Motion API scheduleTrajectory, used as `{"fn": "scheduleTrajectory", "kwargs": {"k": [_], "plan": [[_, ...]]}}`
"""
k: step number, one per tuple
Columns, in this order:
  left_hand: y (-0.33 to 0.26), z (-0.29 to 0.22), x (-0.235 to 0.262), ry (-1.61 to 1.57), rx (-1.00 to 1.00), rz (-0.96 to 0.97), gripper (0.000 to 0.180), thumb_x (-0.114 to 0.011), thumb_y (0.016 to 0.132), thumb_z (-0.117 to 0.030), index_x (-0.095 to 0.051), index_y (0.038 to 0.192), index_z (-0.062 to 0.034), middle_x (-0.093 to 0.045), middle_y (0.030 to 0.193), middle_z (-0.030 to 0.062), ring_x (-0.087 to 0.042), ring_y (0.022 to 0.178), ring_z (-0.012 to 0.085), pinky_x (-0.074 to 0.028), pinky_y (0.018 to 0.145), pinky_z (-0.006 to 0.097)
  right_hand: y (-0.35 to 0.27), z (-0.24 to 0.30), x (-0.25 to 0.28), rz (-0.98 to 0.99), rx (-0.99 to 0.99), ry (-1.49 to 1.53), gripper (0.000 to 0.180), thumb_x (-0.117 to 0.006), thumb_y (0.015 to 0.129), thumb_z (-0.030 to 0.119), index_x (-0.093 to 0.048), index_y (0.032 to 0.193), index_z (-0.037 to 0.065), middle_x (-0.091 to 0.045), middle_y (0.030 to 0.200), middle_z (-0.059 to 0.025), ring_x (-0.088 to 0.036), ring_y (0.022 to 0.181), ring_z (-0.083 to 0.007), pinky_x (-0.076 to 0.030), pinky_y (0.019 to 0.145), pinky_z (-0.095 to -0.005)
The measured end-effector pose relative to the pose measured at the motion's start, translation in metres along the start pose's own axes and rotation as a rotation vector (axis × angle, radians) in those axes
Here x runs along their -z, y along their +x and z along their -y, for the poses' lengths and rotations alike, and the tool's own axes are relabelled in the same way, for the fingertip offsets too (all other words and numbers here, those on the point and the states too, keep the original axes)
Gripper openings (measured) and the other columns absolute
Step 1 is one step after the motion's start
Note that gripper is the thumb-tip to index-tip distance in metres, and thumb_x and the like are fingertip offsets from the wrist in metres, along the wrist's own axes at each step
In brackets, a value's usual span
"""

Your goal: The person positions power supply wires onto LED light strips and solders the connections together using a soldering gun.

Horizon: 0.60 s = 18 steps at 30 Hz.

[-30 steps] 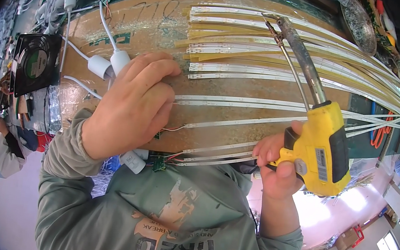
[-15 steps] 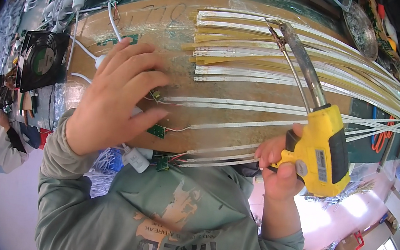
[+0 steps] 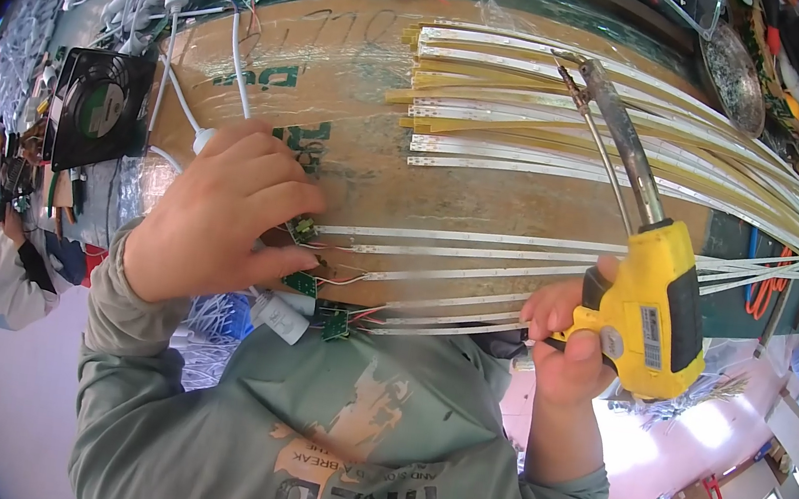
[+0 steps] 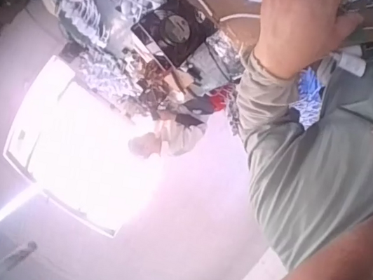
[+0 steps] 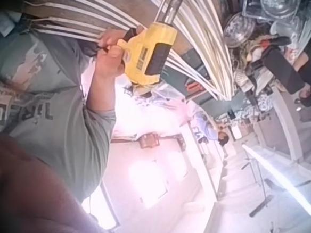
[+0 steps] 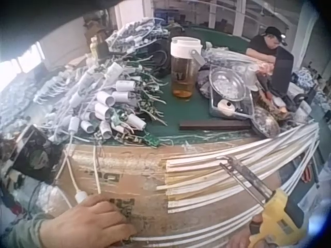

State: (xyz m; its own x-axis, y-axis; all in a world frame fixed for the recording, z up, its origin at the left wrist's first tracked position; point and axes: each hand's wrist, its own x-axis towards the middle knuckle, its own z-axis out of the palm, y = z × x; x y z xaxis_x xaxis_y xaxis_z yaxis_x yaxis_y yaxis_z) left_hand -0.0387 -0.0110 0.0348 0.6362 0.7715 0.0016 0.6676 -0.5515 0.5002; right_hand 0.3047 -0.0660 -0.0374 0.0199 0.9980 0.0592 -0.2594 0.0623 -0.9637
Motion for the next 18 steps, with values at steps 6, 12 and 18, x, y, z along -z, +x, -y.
{"fn": "scheduleTrajectory", "kwargs": {"k": [6,12,18], "plan": [[0.004,0.014,0.006,-0.076,-0.024,0.005,0.036,-0.085,0.075,-0.019,-0.069,0.104,-0.006,-0.068,0.096,0.0104,-0.063,0.098,0.036,-0.05,0.093,0.048,0.0,-0.001,-0.001,0.008,0.022,-0.008,0.072,-0.07,0.097,0.048,-0.044,0.145,0.002,-0.053,0.079,-0.0006,-0.049,0.056,-0.0109,-0.048,0.055,-0.0317],[0.023,0.018,0.005,-0.012,0.045,-0.083,0.02,-0.077,0.085,-0.014,-0.07,0.103,-0.006,-0.069,0.1,0.0125,-0.065,0.099,0.036,-0.052,0.087,0.044,-0.003,0.003,-0.001,-0.001,0.045,-0.009,0.074,-0.071,0.096,0.048,-0.044,0.146,0.001,-0.053,0.079,-0.001,-0.049,0.056,-0.0112,-0.048,0.055,-0.0321],[0.043,0.014,-0.009,0.086,-0.052,-0.058,0.021,-0.075,0.087,-0.016,-0.07,0.106,-0.0081,-0.068,0.103,0.0107,-0.065,0.098,0.0351,-0.052,0.085,0.045,-0.007,0.02,-0.011,0.013,0.049,-0.026,0.077,-0.074,0.095,0.049,-0.043,0.145,-0.001,-0.056,0.077,-0.0023,-0.051,0.055,-0.0124,-0.049,0.054,-0.0318]]}}
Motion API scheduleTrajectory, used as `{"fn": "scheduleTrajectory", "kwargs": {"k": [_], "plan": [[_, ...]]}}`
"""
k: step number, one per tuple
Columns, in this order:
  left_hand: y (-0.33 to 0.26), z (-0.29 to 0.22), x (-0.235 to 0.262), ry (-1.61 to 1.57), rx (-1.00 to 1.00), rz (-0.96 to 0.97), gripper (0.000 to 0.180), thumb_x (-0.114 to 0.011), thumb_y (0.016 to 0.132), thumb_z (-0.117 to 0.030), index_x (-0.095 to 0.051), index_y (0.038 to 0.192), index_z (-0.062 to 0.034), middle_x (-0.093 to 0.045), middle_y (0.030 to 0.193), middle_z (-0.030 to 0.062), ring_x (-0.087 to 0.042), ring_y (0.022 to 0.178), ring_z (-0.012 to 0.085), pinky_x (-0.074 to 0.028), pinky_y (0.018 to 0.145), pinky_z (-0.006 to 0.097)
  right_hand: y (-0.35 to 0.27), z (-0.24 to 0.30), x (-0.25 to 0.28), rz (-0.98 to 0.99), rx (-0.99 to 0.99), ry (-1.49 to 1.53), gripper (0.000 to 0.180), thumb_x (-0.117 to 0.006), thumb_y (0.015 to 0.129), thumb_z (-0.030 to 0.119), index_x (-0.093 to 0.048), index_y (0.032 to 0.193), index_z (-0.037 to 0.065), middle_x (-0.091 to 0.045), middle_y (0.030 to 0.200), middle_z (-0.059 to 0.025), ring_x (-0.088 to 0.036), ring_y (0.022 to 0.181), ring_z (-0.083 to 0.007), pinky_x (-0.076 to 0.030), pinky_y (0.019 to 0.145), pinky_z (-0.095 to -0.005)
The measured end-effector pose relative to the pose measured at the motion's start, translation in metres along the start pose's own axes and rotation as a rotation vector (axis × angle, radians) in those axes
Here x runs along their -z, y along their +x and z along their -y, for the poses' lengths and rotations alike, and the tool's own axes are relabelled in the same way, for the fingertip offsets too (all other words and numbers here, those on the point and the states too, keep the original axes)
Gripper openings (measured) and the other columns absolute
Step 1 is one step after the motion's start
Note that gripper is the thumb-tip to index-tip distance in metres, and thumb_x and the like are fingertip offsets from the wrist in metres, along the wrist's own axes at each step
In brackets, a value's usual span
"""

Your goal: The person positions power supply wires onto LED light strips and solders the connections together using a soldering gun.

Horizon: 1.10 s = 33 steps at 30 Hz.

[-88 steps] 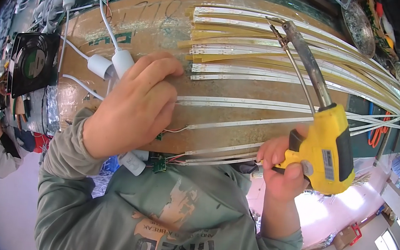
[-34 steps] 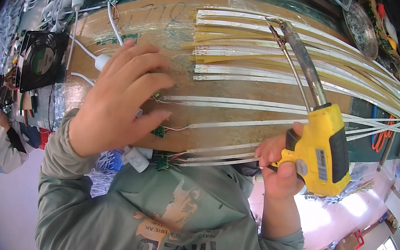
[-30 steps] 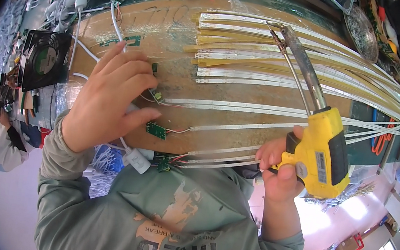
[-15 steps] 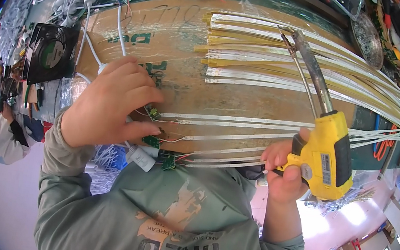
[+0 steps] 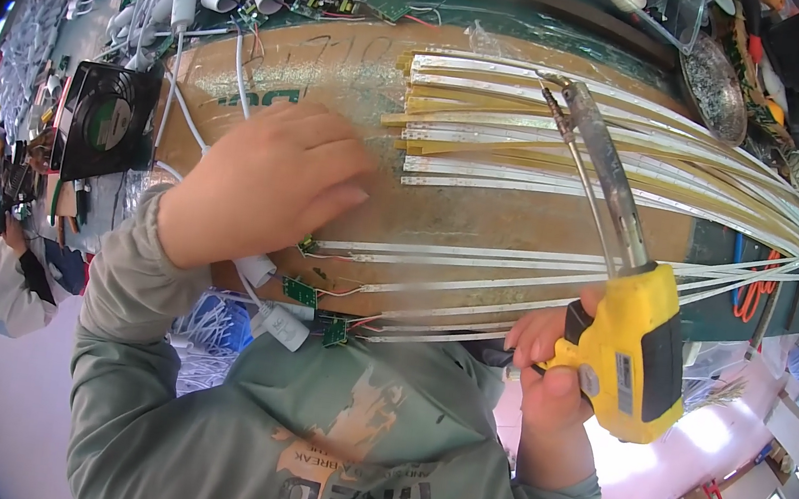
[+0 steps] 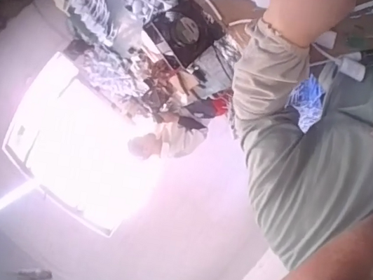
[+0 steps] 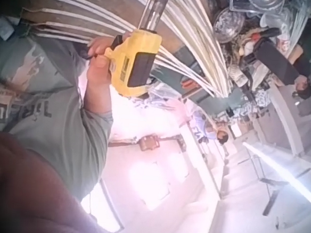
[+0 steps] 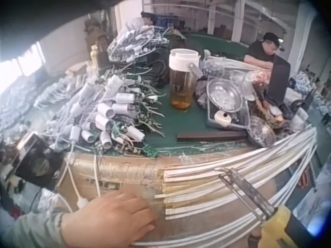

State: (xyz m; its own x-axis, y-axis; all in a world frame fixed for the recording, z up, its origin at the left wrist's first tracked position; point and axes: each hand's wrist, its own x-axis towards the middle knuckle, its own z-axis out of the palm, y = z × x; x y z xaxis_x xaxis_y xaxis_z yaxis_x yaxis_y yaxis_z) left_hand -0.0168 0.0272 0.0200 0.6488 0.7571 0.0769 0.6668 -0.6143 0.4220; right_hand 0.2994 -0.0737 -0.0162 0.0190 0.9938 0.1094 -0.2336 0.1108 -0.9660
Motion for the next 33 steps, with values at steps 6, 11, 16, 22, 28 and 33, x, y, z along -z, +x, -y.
{"fn": "scheduleTrajectory", "kwargs": {"k": [6,11,16,22,28,33], "plan": [[0.012,-0.014,-0.019,-0.019,0.004,-0.009,0.023,-0.074,0.088,-0.019,-0.069,0.109,-0.0096,-0.065,0.099,0.0087,-0.065,0.095,0.0324,-0.053,0.085,0.044,-0.001,0.01,0.004,-0.055,-0.101,0.06,0.086,-0.084,0.088,0.051,-0.044,0.146,0.001,-0.059,0.081,-0.0019,-0.057,0.063,-0.0152,-0.052,0.062,-0.0357],[0.013,-0.001,-0.008,0.021,-0.003,-0.032,0.023,-0.071,0.089,-0.019,-0.069,0.111,-0.0099,-0.065,0.099,0.0091,-0.064,0.096,0.0325,-0.052,0.086,0.044,0.0,-0.001,0.028,-0.109,0.025,0.063,0.086,-0.085,0.086,0.05,-0.046,0.144,0.001,-0.059,0.079,-0.0033,-0.056,0.061,-0.0155,-0.054,0.06,-0.0368],[0.03,0.061,0.025,0.236,0.09,-0.432,0.026,-0.07,0.087,-0.011,-0.07,0.113,-0.0083,-0.068,0.111,0.0097,-0.064,0.106,0.0327,-0.051,0.094,0.044,0.008,-0.009,0.041,-0.149,0.097,0.086,0.082,-0.082,0.089,0.051,-0.046,0.143,0.0,-0.057,0.076,-0.0026,-0.054,0.056,-0.0144,-0.052,0.055,-0.0354],[0.049,0.111,0.056,0.441,0.144,-0.733,0.031,-0.071,0.086,-0.007,-0.071,0.117,-0.0096,-0.069,0.121,0.0108,-0.064,0.114,0.0338,-0.051,0.099,0.044,0.005,-0.01,0.036,-0.118,0.131,0.078,0.078,-0.08,0.092,0.047,-0.045,0.144,0.0,-0.057,0.075,-0.0022,-0.055,0.057,-0.0137,-0.053,0.055,-0.0341],[0.082,0.146,0.1,0.258,0.438,-0.9,0.039,-0.073,0.089,-0.024,-0.069,0.125,-0.0095,-0.072,0.117,0.0128,-0.065,0.111,0.0347,-0.05,0.101,0.042,0.004,-0.008,0.031,-0.11,0.106,0.077,0.077,-0.08,0.093,0.046,-0.045,0.144,0.0,-0.058,0.077,-0.0022,-0.055,0.058,-0.0135,-0.053,0.057,-0.0343],[0.102,0.128,0.106,0.368,0.354,-0.644,0.059,-0.079,0.083,-0.027,-0.063,0.135,-0.002,-0.07,0.12,0.0229,-0.06,0.122,0.0413,-0.047,0.105,0.047,0.0,-0.01,0.028,-0.098,0.105,0.084,0.075,-0.077,0.094,0.044,-0.044,0.144,-0.001,-0.056,0.077,-0.0025,-0.054,0.057,-0.0134,-0.052,0.056,-0.0335]]}}
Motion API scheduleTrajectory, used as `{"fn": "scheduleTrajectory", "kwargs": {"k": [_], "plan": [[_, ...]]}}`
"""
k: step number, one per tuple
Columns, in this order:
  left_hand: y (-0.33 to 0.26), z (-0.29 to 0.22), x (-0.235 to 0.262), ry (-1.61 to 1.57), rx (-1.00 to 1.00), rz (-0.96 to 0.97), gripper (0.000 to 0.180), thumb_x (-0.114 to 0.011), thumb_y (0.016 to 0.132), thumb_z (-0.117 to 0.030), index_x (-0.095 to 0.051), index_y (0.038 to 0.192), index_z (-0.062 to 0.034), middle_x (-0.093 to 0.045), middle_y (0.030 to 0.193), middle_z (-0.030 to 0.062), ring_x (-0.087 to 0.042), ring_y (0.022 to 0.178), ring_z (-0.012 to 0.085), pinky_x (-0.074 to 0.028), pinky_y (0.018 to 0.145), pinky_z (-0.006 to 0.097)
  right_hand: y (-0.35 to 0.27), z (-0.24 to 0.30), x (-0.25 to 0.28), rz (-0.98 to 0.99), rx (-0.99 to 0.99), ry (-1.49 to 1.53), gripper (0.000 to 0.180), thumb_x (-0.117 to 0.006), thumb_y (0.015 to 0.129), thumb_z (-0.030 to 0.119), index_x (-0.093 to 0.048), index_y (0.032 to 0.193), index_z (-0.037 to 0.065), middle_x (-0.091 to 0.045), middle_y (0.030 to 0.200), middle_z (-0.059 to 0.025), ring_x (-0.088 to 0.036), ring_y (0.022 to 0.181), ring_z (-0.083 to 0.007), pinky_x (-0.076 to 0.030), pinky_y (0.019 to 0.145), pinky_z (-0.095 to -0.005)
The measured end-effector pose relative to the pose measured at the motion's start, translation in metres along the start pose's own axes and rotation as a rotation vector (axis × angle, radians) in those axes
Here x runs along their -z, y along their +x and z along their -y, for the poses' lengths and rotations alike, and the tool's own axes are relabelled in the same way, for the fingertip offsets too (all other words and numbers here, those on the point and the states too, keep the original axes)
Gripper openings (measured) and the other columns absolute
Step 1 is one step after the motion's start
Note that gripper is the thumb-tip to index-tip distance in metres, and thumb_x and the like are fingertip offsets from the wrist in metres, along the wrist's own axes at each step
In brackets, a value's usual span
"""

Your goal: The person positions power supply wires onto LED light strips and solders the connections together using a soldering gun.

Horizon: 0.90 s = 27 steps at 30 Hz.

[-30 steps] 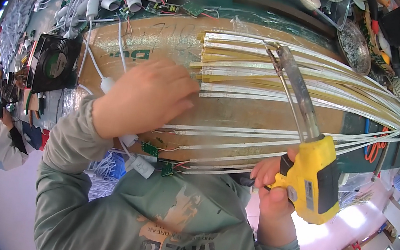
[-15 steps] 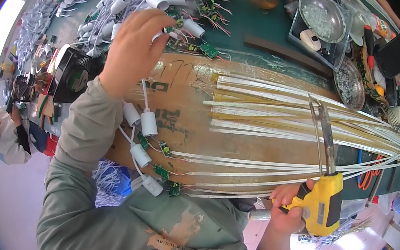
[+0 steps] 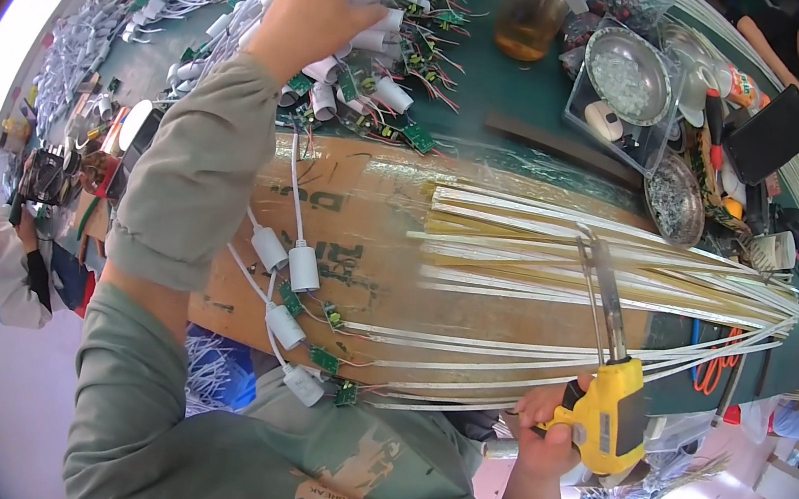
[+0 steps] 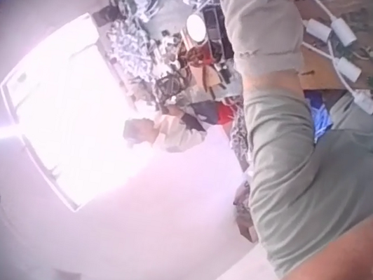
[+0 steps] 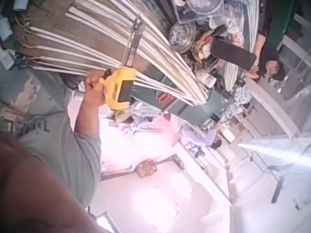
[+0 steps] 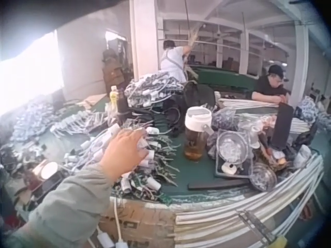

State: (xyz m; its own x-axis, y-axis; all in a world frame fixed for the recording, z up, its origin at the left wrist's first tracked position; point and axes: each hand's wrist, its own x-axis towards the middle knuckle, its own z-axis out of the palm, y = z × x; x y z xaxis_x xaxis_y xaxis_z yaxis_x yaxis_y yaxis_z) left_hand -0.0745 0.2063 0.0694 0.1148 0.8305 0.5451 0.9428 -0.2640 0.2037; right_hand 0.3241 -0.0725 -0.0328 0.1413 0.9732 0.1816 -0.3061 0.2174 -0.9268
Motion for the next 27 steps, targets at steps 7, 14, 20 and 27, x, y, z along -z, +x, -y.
{"fn": "scheduleTrajectory", "kwargs": {"k": [7,14,20,27], "plan": [[-0.08,-0.048,0.007,-0.187,-0.389,-0.039,0.034,-0.071,0.082,-0.01,-0.071,0.115,-0.0123,-0.063,0.095,0.007,-0.062,0.095,0.0323,-0.05,0.093,0.044,-0.012,0.003,0.009,0.026,-0.056,0.005,0.077,-0.079,0.093,0.045,-0.043,0.144,0.0,-0.056,0.077,-0.0023,-0.053,0.059,-0.0137,-0.052,0.057,-0.0331],[-0.15,-0.075,0.045,-0.172,-0.336,0.582,0.052,-0.078,0.075,-0.009,-0.066,0.126,-0.0116,-0.062,0.109,0.0096,-0.06,0.101,0.034,-0.05,0.089,0.046,-0.014,0.006,-0.001,0.109,-0.095,-0.01,0.078,-0.078,0.095,0.046,-0.042,0.147,0.0,-0.058,0.079,-0.0028,-0.055,0.06,-0.0143,-0.053,0.059,-0.0343],[-0.153,-0.101,0.029,-0.303,-0.378,0.456,0.054,-0.079,0.074,-0.01,-0.065,0.127,-0.0092,-0.065,0.122,0.0104,-0.062,0.111,0.0339,-0.049,0.099,0.046,-0.021,0.005,-0.014,0.139,-0.142,-0.017,0.077,-0.078,0.094,0.046,-0.042,0.144,0.0,-0.057,0.079,-0.0037,-0.056,0.062,-0.0159,-0.052,0.059,-0.0353],[-0.154,-0.105,0.017,-0.265,-0.327,0.509,0.042,-0.073,0.08,-0.007,-0.067,0.122,-0.0077,-0.067,0.104,0.0109,-0.064,0.102,0.0328,-0.051,0.089,0.046,-0.031,0.009,-0.014,0.153,-0.204,-0.028,0.08,-0.08,0.093,0.047,-0.042,0.147,0.002,-0.056,0.079,-0.0034,-0.056,0.065,-0.0174,-0.052,0.063,-0.0373]]}}
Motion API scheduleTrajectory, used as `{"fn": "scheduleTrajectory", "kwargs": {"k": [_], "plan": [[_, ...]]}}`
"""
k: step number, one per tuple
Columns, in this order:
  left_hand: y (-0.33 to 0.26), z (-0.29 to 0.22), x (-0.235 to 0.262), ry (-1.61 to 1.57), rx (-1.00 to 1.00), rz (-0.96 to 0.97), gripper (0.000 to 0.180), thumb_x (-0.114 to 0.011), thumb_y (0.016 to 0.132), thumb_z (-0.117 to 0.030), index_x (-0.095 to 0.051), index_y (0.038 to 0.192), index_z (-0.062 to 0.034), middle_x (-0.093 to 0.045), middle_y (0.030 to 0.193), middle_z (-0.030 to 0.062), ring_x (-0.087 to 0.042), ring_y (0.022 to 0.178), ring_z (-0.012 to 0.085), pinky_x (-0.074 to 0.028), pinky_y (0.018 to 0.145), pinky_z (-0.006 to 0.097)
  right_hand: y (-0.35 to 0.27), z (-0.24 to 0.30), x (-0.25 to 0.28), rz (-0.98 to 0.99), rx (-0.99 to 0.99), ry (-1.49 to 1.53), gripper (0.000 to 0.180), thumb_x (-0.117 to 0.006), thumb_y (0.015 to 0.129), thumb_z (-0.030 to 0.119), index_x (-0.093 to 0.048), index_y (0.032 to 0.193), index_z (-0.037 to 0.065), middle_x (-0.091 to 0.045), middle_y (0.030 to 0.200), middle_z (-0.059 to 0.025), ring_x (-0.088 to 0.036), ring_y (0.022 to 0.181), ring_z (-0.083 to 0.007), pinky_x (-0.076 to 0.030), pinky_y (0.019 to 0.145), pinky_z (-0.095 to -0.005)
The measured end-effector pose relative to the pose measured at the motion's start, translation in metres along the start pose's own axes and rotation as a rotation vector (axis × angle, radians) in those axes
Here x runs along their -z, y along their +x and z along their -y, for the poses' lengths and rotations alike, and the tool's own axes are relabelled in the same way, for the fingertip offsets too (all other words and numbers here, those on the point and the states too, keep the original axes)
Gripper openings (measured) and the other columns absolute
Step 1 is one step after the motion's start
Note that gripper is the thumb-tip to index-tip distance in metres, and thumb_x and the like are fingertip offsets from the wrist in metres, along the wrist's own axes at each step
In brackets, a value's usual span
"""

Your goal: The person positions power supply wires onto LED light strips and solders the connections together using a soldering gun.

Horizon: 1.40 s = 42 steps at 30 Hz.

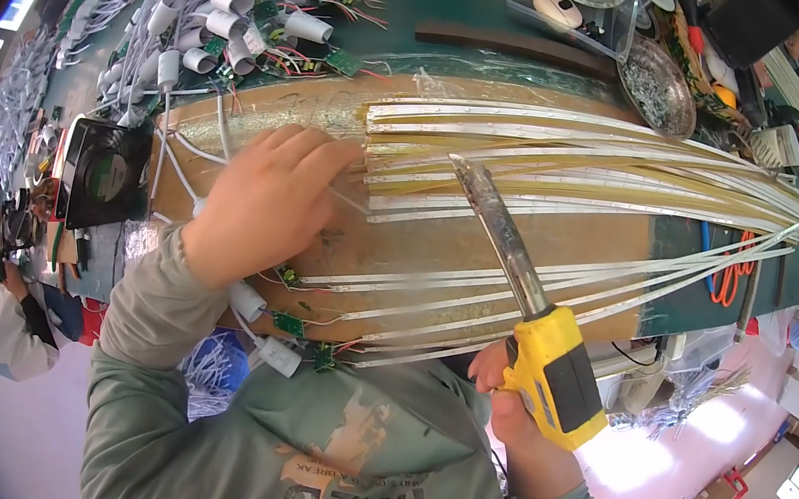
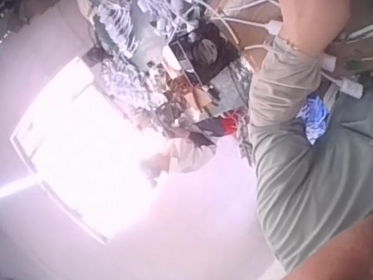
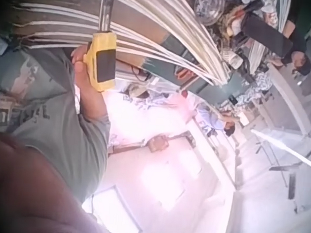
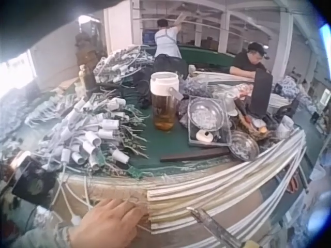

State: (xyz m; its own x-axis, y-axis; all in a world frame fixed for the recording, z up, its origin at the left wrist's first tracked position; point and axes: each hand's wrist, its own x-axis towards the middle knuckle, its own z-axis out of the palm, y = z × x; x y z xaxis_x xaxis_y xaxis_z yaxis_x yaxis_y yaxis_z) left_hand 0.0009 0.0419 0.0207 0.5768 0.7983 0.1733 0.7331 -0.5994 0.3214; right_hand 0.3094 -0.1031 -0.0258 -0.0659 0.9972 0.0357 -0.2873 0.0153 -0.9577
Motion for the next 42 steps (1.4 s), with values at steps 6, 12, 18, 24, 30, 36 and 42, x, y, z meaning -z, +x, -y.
{"fn": "scheduleTrajectory", "kwargs": {"k": [6,12,18,24,30,36,42], "plan": [[-0.019,-0.01,-0.009,-0.157,-0.067,-0.051,0.027,-0.075,0.082,-0.004,-0.071,0.108,-0.0088,-0.066,0.103,0.0094,-0.064,0.095,0.0313,-0.052,0.081,0.043,-0.006,0.005,-0.001,0.001,-0.053,-0.017,0.081,-0.08,0.092,0.048,-0.043,0.149,0.005,-0.057,0.082,-0.0018,-0.057,0.067,-0.0162,-0.052,0.065,-0.0377],[-0.017,-0.011,-0.019,-0.167,-0.081,-0.087,0.023,-0.077,0.08,-0.003,-0.071,0.102,-0.0078,-0.066,0.106,0.0077,-0.064,0.092,0.0313,-0.052,0.08,0.042,-0.012,0.007,-0.005,0.12,-0.212,0.033,0.04,-0.08,0.094,0.037,-0.062,0.111,0.006,-0.061,0.093,-0.0036,-0.061,0.087,-0.0174,-0.054,0.082,-0.0371],[-0.02,-0.011,-0.02,-0.164,-0.037,-0.072,0.02,-0.077,0.079,-0.002,-0.07,0.097,-0.0068,-0.066,0.105,0.0075,-0.063,0.092,0.0312,-0.051,0.079,0.042,-0.028,-0.004,0.0,0.17,-0.236,-0.004,0.036,-0.079,0.094,0.028,-0.063,0.112,0.002,-0.064,0.093,-0.0057,-0.065,0.082,-0.018,-0.057,0.075,-0.0339],[-0.021,-0.011,-0.017,-0.089,-0.01,-0.043,0.018,-0.075,0.078,-0.002,-0.068,0.093,-0.0065,-0.064,0.103,0.0075,-0.062,0.092,0.0309,-0.049,0.077,0.043,-0.04,-0.023,0.013,0.316,-0.119,-0.161,0.024,-0.076,0.094,0.023,-0.065,0.101,0.003,-0.066,0.089,-0.0081,-0.067,0.075,-0.0207,-0.056,0.065,-0.0327],[-0.021,-0.013,-0.017,-0.084,0.011,-0.045,0.019,-0.075,0.077,-0.001,-0.068,0.093,-0.0067,-0.064,0.103,0.0077,-0.062,0.091,0.0315,-0.049,0.078,0.043,-0.046,-0.027,0.01,0.271,-0.138,-0.154,0.019,-0.075,0.093,0.02,-0.065,0.096,0.004,-0.065,0.086,-0.0081,-0.067,0.072,-0.0221,-0.054,0.061,-0.0327],[-0.019,-0.012,-0.017,-0.154,-0.014,-0.102,0.021,-0.074,0.077,0.001,-0.07,0.096,-0.0072,-0.064,0.103,0.0078,-0.062,0.091,0.0316,-0.048,0.078,0.043,-0.042,-0.024,0.006,0.266,-0.153,-0.14,0.016,-0.073,0.093,0.017,-0.065,0.095,0.003,-0.065,0.086,-0.0083,-0.067,0.072,-0.0222,-0.054,0.06,-0.0323],[-0.019,-0.011,-0.02,-0.178,-0.041,-0.079,0.023,-0.074,0.077,0.001,-0.07,0.099,-0.0077,-0.064,0.104,0.0078,-0.062,0.094,0.0317,-0.048,0.08,0.043,-0.038,-0.023,0.007,0.271,-0.142,-0.244,0.015,-0.073,0.091,0.016,-0.065,0.094,0.003,-0.065,0.083,-0.0093,-0.066,0.069,-0.023,-0.053,0.059,-0.0326]]}}
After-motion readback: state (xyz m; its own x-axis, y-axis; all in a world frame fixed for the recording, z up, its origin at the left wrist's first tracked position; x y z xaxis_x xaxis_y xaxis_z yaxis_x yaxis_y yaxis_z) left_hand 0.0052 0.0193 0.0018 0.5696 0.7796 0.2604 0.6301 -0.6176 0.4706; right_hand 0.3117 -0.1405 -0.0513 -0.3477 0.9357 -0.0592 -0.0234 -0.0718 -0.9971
